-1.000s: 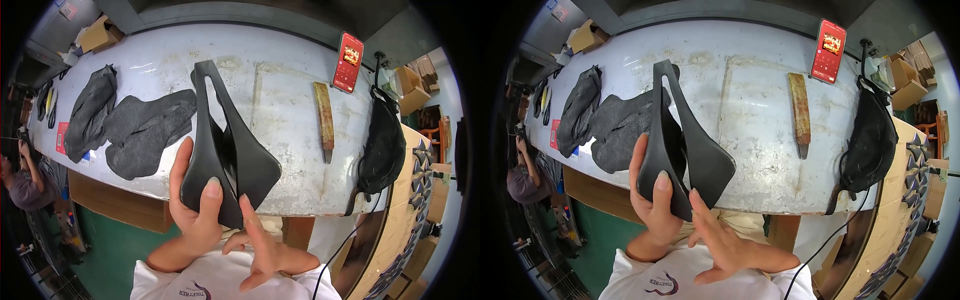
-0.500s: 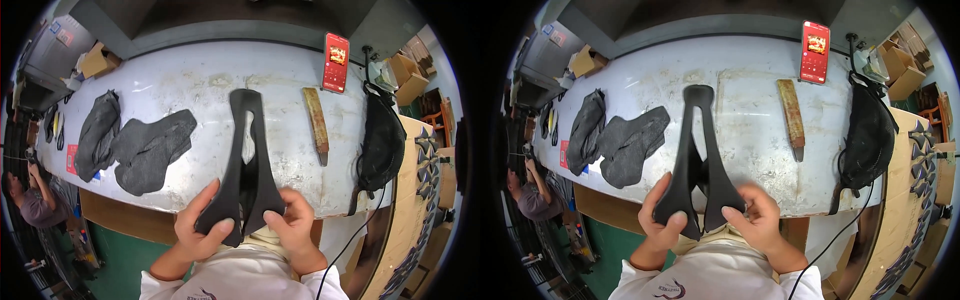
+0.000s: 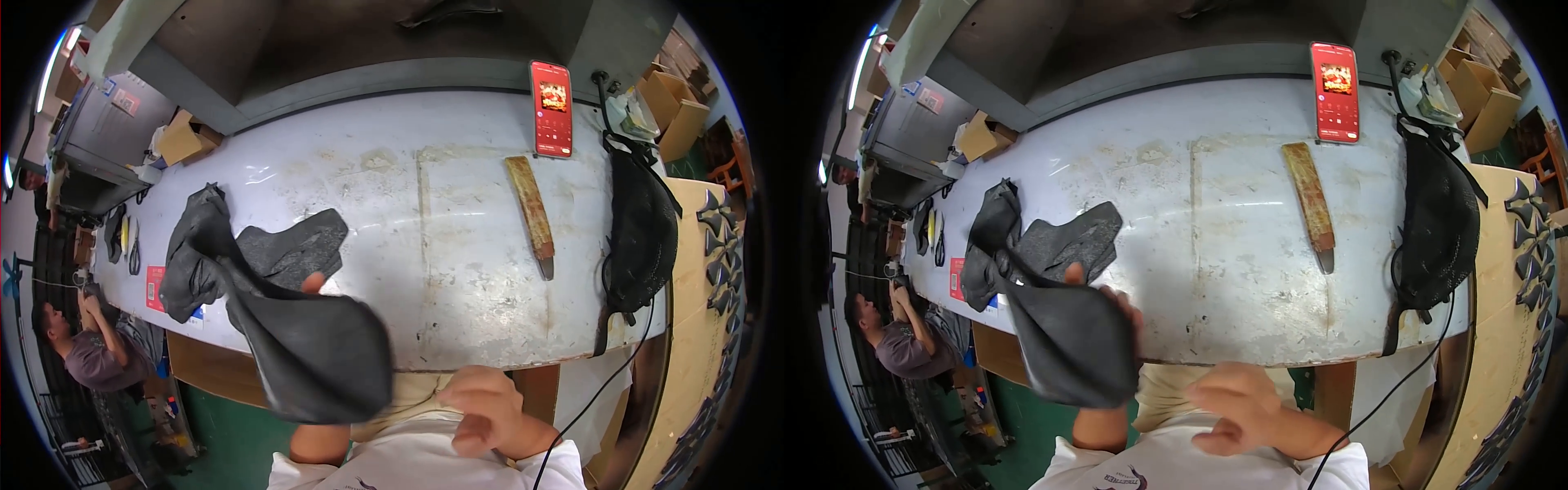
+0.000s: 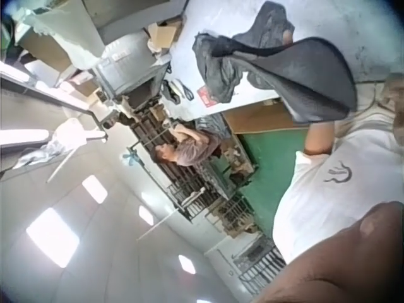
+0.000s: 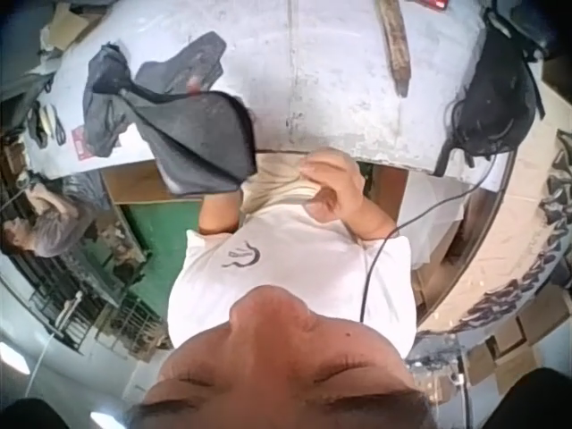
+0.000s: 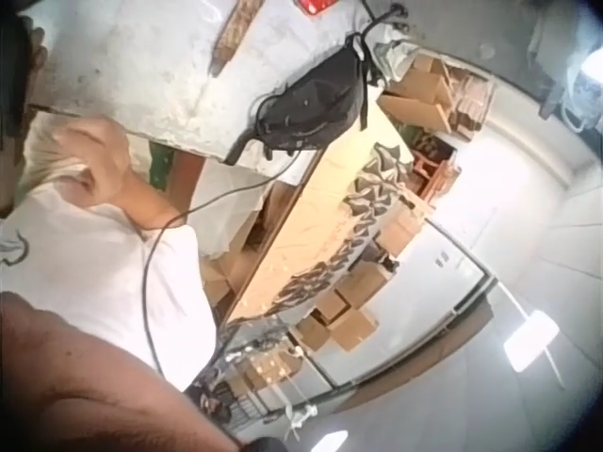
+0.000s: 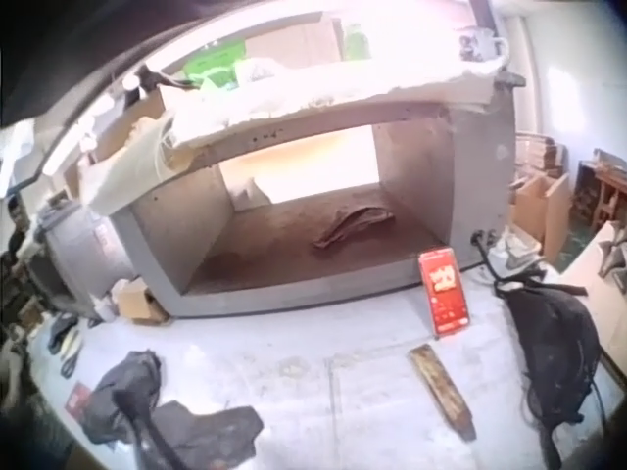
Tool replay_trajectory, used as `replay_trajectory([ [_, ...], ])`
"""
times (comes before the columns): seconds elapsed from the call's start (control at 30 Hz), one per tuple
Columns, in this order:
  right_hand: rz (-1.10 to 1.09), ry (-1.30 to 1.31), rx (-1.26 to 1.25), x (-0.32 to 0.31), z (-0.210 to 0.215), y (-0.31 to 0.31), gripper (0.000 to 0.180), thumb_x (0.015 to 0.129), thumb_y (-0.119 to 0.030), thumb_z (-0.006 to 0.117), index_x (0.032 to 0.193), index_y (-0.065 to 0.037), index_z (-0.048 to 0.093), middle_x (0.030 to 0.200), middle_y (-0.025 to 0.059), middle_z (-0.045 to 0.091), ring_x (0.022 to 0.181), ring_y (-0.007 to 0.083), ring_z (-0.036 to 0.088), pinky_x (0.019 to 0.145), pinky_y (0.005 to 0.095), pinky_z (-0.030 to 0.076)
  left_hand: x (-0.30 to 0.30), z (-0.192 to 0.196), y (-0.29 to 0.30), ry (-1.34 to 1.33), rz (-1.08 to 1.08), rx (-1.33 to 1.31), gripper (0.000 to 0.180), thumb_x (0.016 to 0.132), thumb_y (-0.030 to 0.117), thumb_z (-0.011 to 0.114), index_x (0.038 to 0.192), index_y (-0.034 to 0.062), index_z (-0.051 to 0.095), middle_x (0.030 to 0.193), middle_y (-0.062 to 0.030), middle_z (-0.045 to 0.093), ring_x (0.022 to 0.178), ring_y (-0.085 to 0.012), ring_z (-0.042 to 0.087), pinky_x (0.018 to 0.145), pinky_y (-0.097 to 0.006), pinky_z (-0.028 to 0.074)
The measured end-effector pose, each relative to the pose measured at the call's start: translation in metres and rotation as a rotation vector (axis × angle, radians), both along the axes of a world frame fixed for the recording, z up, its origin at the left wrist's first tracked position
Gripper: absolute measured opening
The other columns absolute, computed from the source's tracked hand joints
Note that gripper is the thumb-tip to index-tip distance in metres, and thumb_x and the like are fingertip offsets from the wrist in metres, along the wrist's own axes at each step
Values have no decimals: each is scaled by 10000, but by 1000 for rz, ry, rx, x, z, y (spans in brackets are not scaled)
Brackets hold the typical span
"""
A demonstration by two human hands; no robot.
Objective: Inspecting and fitting bicycle saddle covers onto foam padding at a factory workbench.
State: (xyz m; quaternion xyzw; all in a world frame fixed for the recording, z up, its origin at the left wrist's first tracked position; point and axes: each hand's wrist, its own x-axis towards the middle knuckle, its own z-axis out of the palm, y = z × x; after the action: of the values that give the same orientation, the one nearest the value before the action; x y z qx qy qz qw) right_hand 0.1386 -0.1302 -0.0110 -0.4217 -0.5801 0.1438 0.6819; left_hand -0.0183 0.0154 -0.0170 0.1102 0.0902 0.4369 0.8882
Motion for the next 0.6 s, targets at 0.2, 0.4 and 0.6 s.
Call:
replay_trajectory([
  [0.2,227,429,-501,5,7,5,399,901,-268,629,1166,27,587,984,127,638,792,189,610,689,288,477,7,-20,-15,39,-147,318,739,932,435,615,1498,108,269,1015,-62,504,858,-200,501,816,-366,449],
  [0.4,407,797,-538,5,24,17,498,955,-343,558,1298,13,501,1099,123,598,960,176,576,817,300,446,7,10,-31,550,-2,292,729,850,394,735,1370,-6,417,1090,-62,598,1077,-179,601,917,-315,509],
  [0.6,217,488,-749,9,38,34,124,946,-107,613,893,5,605,673,25,615,567,107,581,525,230,422,6,27,-35,762,-242,135,410,950,180,586,1300,-13,499,1148,-103,625,1022,-164,617,910,-273,502],
])
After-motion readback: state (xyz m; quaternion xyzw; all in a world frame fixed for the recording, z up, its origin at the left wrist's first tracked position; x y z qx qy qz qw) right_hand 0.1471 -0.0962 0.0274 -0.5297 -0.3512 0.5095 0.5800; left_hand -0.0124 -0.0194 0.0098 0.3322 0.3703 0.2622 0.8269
